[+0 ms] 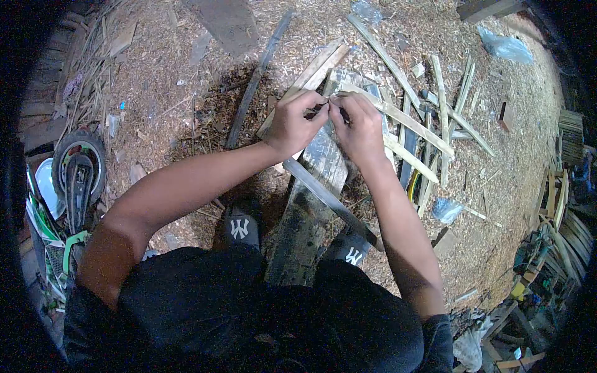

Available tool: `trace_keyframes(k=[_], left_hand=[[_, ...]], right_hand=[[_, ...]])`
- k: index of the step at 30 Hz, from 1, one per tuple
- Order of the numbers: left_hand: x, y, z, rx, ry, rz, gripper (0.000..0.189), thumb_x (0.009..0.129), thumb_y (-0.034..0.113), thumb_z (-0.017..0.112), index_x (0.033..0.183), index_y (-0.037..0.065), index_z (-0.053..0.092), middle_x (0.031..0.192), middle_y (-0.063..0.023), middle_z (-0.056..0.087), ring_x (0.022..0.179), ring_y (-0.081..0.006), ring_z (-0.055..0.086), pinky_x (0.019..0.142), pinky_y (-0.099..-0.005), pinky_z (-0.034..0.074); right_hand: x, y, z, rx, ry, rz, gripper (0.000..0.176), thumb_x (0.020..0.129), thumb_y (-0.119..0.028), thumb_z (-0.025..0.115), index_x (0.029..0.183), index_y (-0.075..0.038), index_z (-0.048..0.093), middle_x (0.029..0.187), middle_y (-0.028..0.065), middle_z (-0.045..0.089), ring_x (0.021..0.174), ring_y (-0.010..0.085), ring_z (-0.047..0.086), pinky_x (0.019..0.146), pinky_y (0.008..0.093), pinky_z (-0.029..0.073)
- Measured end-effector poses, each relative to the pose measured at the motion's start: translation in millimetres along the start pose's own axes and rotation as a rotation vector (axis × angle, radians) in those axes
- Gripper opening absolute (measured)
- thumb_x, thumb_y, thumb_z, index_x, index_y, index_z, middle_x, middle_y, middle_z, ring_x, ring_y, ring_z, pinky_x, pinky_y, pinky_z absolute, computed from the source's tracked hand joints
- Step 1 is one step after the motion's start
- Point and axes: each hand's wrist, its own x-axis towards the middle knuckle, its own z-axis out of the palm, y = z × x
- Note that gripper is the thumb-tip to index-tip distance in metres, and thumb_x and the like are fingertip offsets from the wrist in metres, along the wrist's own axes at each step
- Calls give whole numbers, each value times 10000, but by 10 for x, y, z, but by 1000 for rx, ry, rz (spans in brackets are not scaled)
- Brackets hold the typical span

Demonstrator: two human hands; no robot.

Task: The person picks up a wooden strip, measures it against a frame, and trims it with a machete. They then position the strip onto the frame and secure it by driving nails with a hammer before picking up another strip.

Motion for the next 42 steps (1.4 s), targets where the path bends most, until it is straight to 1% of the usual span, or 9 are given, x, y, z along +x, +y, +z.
trace_keyframes(k=[5, 8, 16, 21, 24, 27, 29, 34, 42], left_hand=[[15, 8, 7, -45, -32, -41, 106, 812, 79, 717, 874, 14, 659, 866, -152, 664, 863, -342, 640, 761, -413, 498], [24, 5, 3, -1, -24, 22, 102, 811, 80, 720, 855, 13, 657, 866, -152, 663, 879, -337, 640, 776, -416, 496], [30, -70, 3, 37, -78, 75, 116, 811, 86, 735, 891, 15, 690, 953, -126, 716, 910, -310, 664, 833, -396, 516], [34, -101, -2, 61, -90, 101, 104, 822, 86, 729, 889, 16, 691, 966, -128, 722, 896, -314, 680, 827, -391, 528], [39, -118, -17, 77, -91, 126, 103, 828, 89, 724, 894, 17, 689, 963, -128, 721, 887, -317, 682, 810, -390, 537], [58, -133, -48, 94, -107, 151, 109, 830, 84, 723, 905, 14, 686, 966, -130, 721, 889, -317, 685, 791, -389, 546], [65, -144, -63, 90, -120, 170, 116, 829, 81, 723, 913, 11, 684, 970, -132, 720, 893, -317, 686, 784, -388, 549], [78, -176, -67, 75, -113, 225, 142, 825, 78, 733, 938, 8, 685, 991, -152, 715, 907, -328, 692, 795, -386, 557], [72, -166, -91, 87, -116, 221, 148, 827, 76, 737, 946, 4, 685, 994, -148, 717, 899, -314, 701, 779, -376, 565]], right_hand=[[1, -1, -19, 6, -6, 14, 109, 800, 6, 722, 894, 19, 670, 897, 165, 690, 824, 342, 670, 737, 400, 538], [-6, 1, -23, -1, -10, 23, 102, 807, 5, 720, 896, 20, 672, 904, 170, 694, 828, 344, 676, 740, 399, 544], [-5, -19, -75, -12, -21, 1, 100, 816, 4, 723, 901, 25, 676, 922, 172, 700, 830, 340, 686, 741, 395, 554], [-15, 6, -59, -35, -8, -20, 102, 811, 4, 725, 889, 27, 664, 899, 171, 687, 814, 349, 674, 727, 404, 547], [-17, 31, -49, -65, -32, -29, 110, 819, -1, 729, 920, 27, 695, 936, 175, 715, 818, 319, 705, 717, 373, 562], [0, 9, -23, -68, -25, -39, 115, 820, 1, 726, 928, 26, 697, 937, 178, 714, 813, 323, 703, 720, 377, 562], [12, -18, -12, -23, -2, -54, 110, 801, 3, 725, 863, 20, 636, 873, 177, 664, 804, 362, 655, 725, 423, 535], [17, -47, -16, -38, -14, -37, 109, 799, 5, 723, 866, 21, 638, 874, 181, 665, 812, 364, 655, 730, 426, 534], [11, -28, 14, -48, -1, -40, 114, 796, 4, 724, 874, 25, 644, 895, 184, 673, 816, 362, 659, 740, 423, 540]])
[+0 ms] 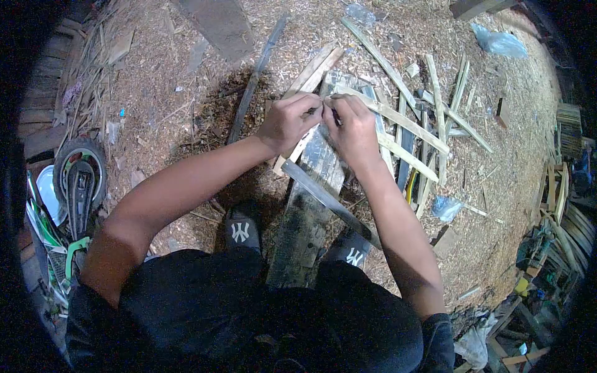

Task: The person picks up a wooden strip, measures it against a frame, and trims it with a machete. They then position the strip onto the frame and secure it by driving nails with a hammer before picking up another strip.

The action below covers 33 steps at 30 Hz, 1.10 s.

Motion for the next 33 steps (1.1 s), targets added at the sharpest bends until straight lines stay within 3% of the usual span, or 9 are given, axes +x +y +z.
trace_keyframes(k=[19, 33], left_hand=[[11, 46, -16, -17, 15, -124, 159, 842, 87, 714, 988, 29, 688, 930, -147, 705, 841, -317, 708, 739, -379, 560], [33, -8, -12, -24, 29, -26, 136, 830, 59, 713, 953, 9, 682, 946, -147, 703, 880, -313, 703, 761, -370, 558]], right_hand=[[-27, 12, 49, -29, 13, -20, 125, 791, -2, 726, 866, 17, 627, 902, 181, 666, 828, 363, 645, 748, 433, 536], [7, -42, 25, -51, -6, -19, 105, 800, -3, 717, 868, 15, 639, 888, 180, 663, 829, 356, 639, 739, 431, 535]])
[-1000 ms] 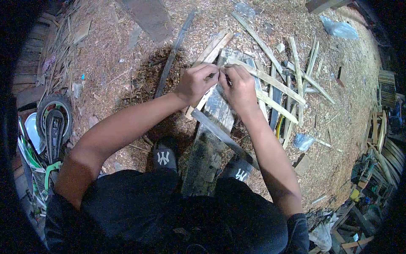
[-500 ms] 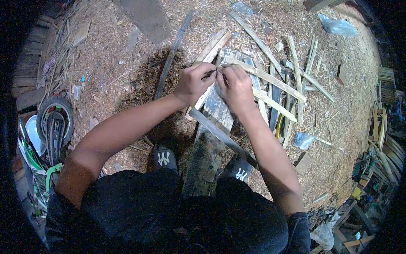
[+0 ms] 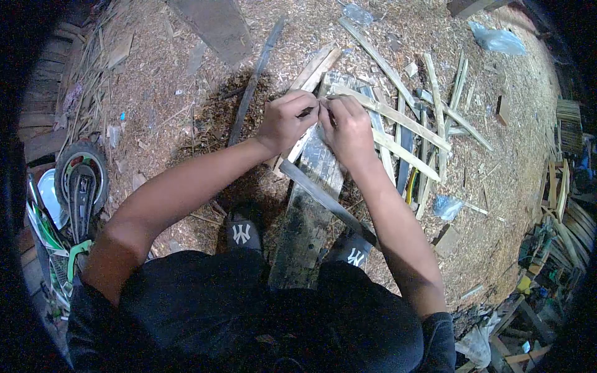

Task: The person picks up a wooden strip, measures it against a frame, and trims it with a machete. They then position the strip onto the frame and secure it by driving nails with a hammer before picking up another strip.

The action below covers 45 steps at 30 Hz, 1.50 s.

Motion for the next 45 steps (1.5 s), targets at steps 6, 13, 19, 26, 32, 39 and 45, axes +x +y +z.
trace_keyframes(k=[6, 13, 19, 26, 32, 39, 45], left_hand=[[-4, 56, 20, -22, 11, -66, 156, 836, 87, 711, 976, 23, 688, 950, -140, 705, 869, -314, 699, 756, -377, 554], [-6, 73, 18, -39, 23, -119, 206, 841, 106, 727, 1026, 19, 702, 959, -136, 717, 862, -275, 718, 753, -355, 568], [-2, 47, 18, -43, 11, -119, 201, 834, 95, 726, 1021, 22, 712, 968, -142, 718, 854, -284, 717, 755, -357, 564], [10, 24, 40, -50, 25, -84, 199, 827, 84, 722, 1018, 28, 718, 958, -143, 720, 847, -289, 714, 746, -358, 562], [23, -15, 33, -42, 4, -40, 182, 831, 89, 716, 1004, 31, 715, 936, -131, 715, 826, -285, 709, 719, -364, 561], [40, -15, 27, -49, -5, -4, 167, 830, 97, 724, 983, 33, 705, 904, -131, 702, 795, -282, 701, 694, -356, 558], [43, -44, 14, -10, -22, 28, 157, 828, 79, 723, 977, 34, 706, 908, -130, 705, 793, -274, 705, 686, -353, 555]], right_hand=[[-20, 10, -8, 15, 16, 15, 115, 798, -1, 723, 877, 21, 643, 889, 181, 666, 829, 356, 644, 744, 430, 537], [-19, 23, 12, 16, 19, 15, 127, 792, 4, 729, 883, 23, 642, 898, 185, 664, 836, 358, 645, 745, 430, 536], [-21, 8, -8, 16, 15, 41, 122, 795, 6, 723, 881, 25, 639, 893, 184, 660, 828, 369, 638, 741, 440, 530], [-26, -18, -27, 51, 36, 69, 105, 799, 8, 717, 866, 26, 638, 872, 184, 660, 817, 373, 639, 735, 443, 526], [-28, -31, -30, 45, 44, 75, 100, 800, 6, 715, 869, 26, 644, 871, 180, 666, 812, 367, 643, 735, 444, 525], [-42, -64, -59, 57, 34, 132, 114, 814, -14, 714, 907, 20, 655, 865, 180, 666, 818, 367, 650, 734, 437, 529], [-45, -138, -121, 195, 94, 353, 143, 877, -60, 695, 995, 12, 656, 860, 191, 703, 764, 304, 718, 697, 379, 554]])
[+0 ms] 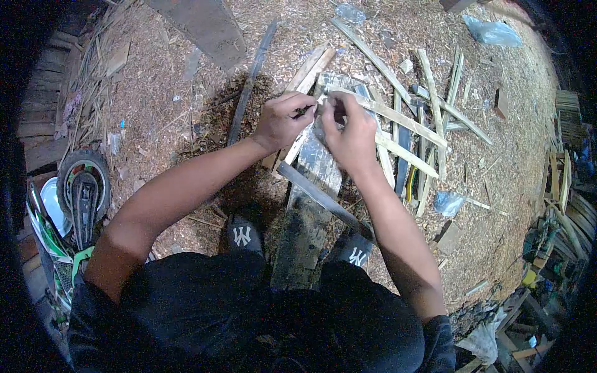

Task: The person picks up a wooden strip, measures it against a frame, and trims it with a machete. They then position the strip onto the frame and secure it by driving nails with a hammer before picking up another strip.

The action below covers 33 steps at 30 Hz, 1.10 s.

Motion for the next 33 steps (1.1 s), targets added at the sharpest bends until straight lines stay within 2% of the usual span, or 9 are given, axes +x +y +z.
trace_keyframes(k=[3, 9, 11, 15, 19, 21, 25, 29, 33], left_hand=[[-7, -9, -3, 0, -6, 1, 153, 824, 64, 722, 974, 34, 709, 908, -130, 707, 794, -257, 710, 681, -345, 554], [-17, -61, 7, 4, 4, 4, 144, 821, 38, 708, 965, 32, 713, 901, -127, 710, 779, -242, 713, 678, -331, 554], [-12, -35, 0, 4, -12, -10, 141, 821, 33, 704, 962, 32, 713, 898, -127, 710, 773, -245, 712, 680, -333, 554], [-15, -9, 8, -27, -19, -30, 153, 817, 28, 698, 970, 33, 704, 915, -121, 709, 812, -251, 712, 700, -344, 555], [3, 26, 41, 7, -18, 32, 138, 826, 29, 691, 964, 39, 697, 913, -114, 711, 818, -230, 716, 688, -333, 555], [-9, 49, 63, -34, -11, -33, 109, 837, 75, 690, 944, 52, 690, 910, -106, 708, 826, -275, 703, 725, -361, 561], [-10, 64, 56, 9, -48, -54, 121, 844, 63, 688, 964, 46, 691, 938, -120, 715, 825, -282, 707, 731, -360, 566], [1, 19, 72, 24, -57, 11, 123, 844, 66, 707, 963, 38, 690, 944, -130, 715, 838, -280, 713, 732, -357, 569], [-3, 61, 80, 26, -61, -33, 126, 849, 73, 714, 967, 34, 688, 949, -139, 711, 860, -290, 714, 745, -360, 566]], right_hand=[[-23, 58, -54, 39, 62, -39, 153, 903, -67, 678, 1035, 7, 652, 862, 185, 720, 773, 266, 740, 694, 350, 560], [-68, 220, -312, 91, 149, 37, 149, 933, -53, 645, 1065, 16, 652, 875, 138, 737, 844, 196, 741, 749, 320, 564], [-99, 289, -511, 43, 147, 43, 145, 955, -57, 630, 1068, 31, 653, 884, 141, 731, 809, 146, 698, 737, 283, 538], [-207, 295, -901, 105, 170, 113, 152, 1000, -73, 583, 1075, 35, 658, 811, 62, 685, 769, 98, 640, 686, 242, 506], [-410, 305, -1227, 134, 220, 172, 156, 1009, -76, 571, 1044, 46, 661, 813, 67, 686, 766, 91, 638, 689, 244, 513], [-516, 277, -1392, 74, 199, 158, 166, 1015, -82, 565, 1031, 50, 665, 834, 76, 697, 774, 92, 641, 701, 246, 517], [-741, 356, -1657, 60, 236, 177, 178, 1022, -90, 557, 1004, 49, 668, 858, 78, 706, 791, 92, 642, 725, 233, 506], [-1110, 487, -1822, -11, 276, 191, 196, 1029, -89, 539, 971, 46, 668, 801, 54, 676, 726, 74, 595, 656, 227, 467], [-1540, 647, -1791, -73, 430, 383, 253, 1039, -119, 529, 897, 42, 663, 724, 35, 641, 658, 66, 558, 582, 233, 434]])
